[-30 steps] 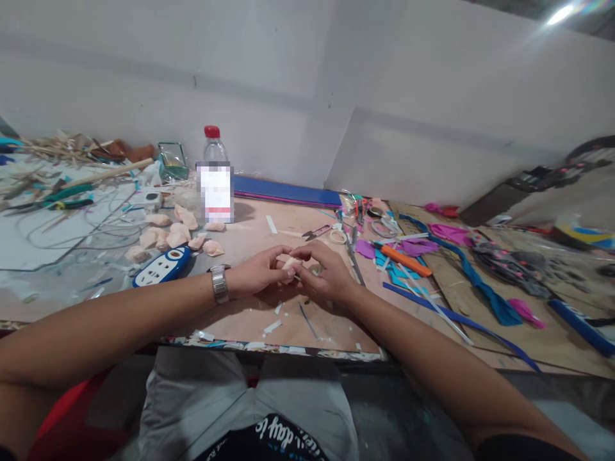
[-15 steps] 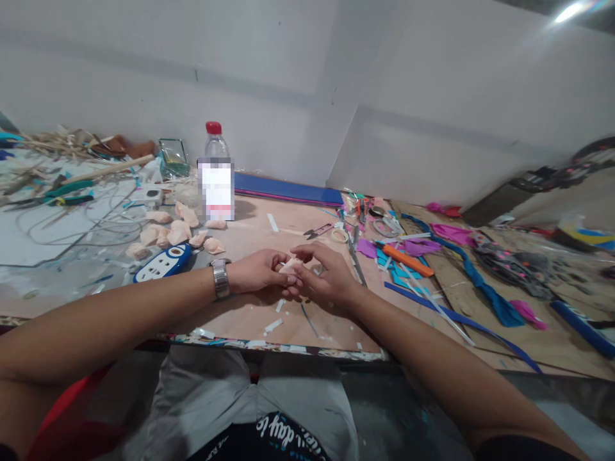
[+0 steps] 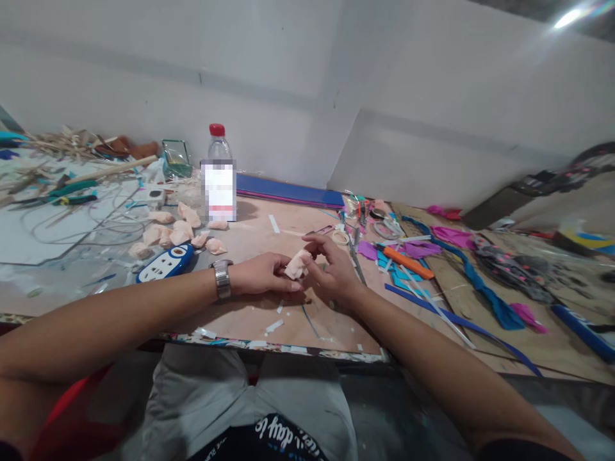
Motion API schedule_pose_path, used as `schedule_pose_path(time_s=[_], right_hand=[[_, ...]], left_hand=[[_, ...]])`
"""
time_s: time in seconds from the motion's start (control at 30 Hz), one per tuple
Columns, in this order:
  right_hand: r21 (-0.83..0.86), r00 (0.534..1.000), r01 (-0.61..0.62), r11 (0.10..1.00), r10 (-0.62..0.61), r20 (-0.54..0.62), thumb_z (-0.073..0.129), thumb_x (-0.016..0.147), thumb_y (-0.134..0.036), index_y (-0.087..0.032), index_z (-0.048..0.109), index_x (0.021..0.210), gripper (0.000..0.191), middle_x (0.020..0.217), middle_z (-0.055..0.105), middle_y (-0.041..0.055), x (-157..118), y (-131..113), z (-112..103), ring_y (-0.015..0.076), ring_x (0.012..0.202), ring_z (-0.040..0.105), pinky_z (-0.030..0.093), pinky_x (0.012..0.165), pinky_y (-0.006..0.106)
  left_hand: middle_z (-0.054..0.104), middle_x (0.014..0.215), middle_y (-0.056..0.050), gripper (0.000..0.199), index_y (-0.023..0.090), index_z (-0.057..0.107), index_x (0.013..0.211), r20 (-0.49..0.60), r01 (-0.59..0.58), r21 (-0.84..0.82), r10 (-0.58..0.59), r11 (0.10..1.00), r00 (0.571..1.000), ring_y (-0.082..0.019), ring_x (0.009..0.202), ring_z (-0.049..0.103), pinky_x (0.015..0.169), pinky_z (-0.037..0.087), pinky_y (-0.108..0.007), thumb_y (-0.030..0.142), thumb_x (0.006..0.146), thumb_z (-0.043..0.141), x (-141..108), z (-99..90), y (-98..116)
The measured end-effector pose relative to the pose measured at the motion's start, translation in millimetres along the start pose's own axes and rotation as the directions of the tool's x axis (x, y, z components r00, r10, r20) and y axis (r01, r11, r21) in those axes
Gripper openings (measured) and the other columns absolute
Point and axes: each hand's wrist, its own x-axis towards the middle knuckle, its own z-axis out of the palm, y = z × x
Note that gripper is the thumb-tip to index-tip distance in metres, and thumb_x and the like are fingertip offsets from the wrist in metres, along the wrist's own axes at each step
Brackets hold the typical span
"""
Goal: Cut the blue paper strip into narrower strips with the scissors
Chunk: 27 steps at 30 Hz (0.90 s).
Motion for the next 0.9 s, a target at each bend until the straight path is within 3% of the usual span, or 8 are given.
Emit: schedule_pose_path(time_s=[0.13,0.27,0.47,0.63,0.9], right_hand=[[-0.001,0.998,0.006,1.0,-0.006,0.063,0.059,0.099,-0.025,-0.024,0.052,0.134,0.036,0.094,0.064,0.0029,-1,-1,-1,0.018,0.081,0.062,0.051,0.076,0.034],[-0.02,0.995,0.012,1.0,-0.01,0.1,0.059,0.099,-0.028,-0.024,0.051,0.137,0.039,0.095,0.065,0.0032,-2,-7,-1,0.0185,0.082,0.064,0.052,0.076,0.035],[0.081,0.989,-0.078,0.994,0.067,0.132,0.069,0.092,-0.027,-0.023,0.047,0.14,0.054,0.094,0.063,0.0029,-1,-14,1,0.0185,0.081,0.063,0.053,0.075,0.033],[0.194,0.987,-0.13,0.972,0.109,0.12,0.066,0.091,-0.022,-0.022,0.049,0.138,0.049,0.093,0.064,0.0021,-1,-9,5,0.0179,0.083,0.065,0.053,0.079,0.033],[0.263,0.981,-0.193,0.945,0.178,0.08,0.066,0.089,-0.021,-0.022,0.053,0.133,0.046,0.092,0.065,0.002,-2,-7,9,0.0175,0.084,0.066,0.053,0.077,0.032]], left_hand=[[0.074,0.093,-0.01,0.055,0.01,0.073,0.097,-0.037,-0.032,0.003,0.032,0.999,0.999,-0.011,0.071,0.06,0.067,0.044,-0.023,0.064,0.086,0.072,0,-0.3,4],[0.075,0.097,-0.013,0.062,0.011,0.074,0.094,-0.005,-0.037,-0.006,0.037,0.999,0.999,-0.016,0.08,0.066,0.071,0.047,-0.024,0.071,0.081,0.073,0,1.7,4],[0.076,0.091,-0.011,0.06,0.011,0.074,0.091,-0.099,-0.071,0.061,0.076,0.996,0.992,-0.013,0.073,0.063,0.067,0.044,-0.022,0.069,0.079,0.076,1,0.0,0],[0.076,0.085,-0.01,0.053,0.009,0.075,0.088,-0.177,-0.068,0.121,0.089,0.99,0.98,-0.012,0.069,0.061,0.063,0.043,-0.021,0.06,0.08,0.08,2,-4.0,-2],[0.079,0.095,-0.016,0.063,0.01,0.073,0.096,-0.112,-0.069,0.014,0.07,0.998,0.991,-0.02,0.085,0.075,0.082,0.057,-0.032,0.069,0.077,0.078,5,-1.3,-5]])
